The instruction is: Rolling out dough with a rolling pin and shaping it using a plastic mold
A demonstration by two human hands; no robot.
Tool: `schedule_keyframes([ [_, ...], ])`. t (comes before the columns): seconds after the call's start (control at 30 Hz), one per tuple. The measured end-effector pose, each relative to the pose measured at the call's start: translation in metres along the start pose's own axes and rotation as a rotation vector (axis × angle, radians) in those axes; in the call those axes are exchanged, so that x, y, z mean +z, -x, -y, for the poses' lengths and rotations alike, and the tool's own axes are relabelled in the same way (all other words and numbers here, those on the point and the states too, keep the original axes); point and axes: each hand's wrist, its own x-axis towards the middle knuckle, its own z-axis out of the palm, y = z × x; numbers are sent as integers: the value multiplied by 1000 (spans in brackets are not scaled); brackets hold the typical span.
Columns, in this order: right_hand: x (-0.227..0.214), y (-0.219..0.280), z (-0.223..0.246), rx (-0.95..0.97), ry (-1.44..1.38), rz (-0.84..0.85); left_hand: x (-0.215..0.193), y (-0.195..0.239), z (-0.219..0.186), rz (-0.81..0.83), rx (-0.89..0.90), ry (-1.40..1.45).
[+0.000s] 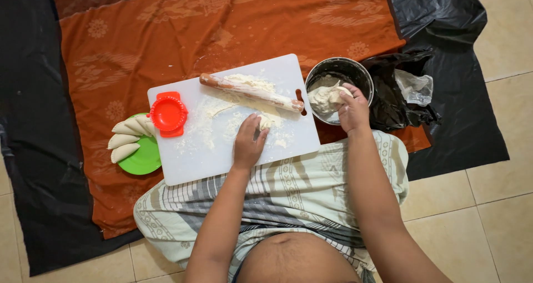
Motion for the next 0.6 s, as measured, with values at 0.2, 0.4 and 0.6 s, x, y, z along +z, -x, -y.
schedule_keyframes([
  [0.2, 93, 120, 34, 62, 85, 80, -17, -2, -12, -128, -481, 651],
  [0.4, 149, 176, -53, 64, 106, 223, -39, 7, -101, -251, -144, 373],
  [0.6, 175, 202, -59, 299, -106, 374, -25, 38, -68, -376, -146, 102],
])
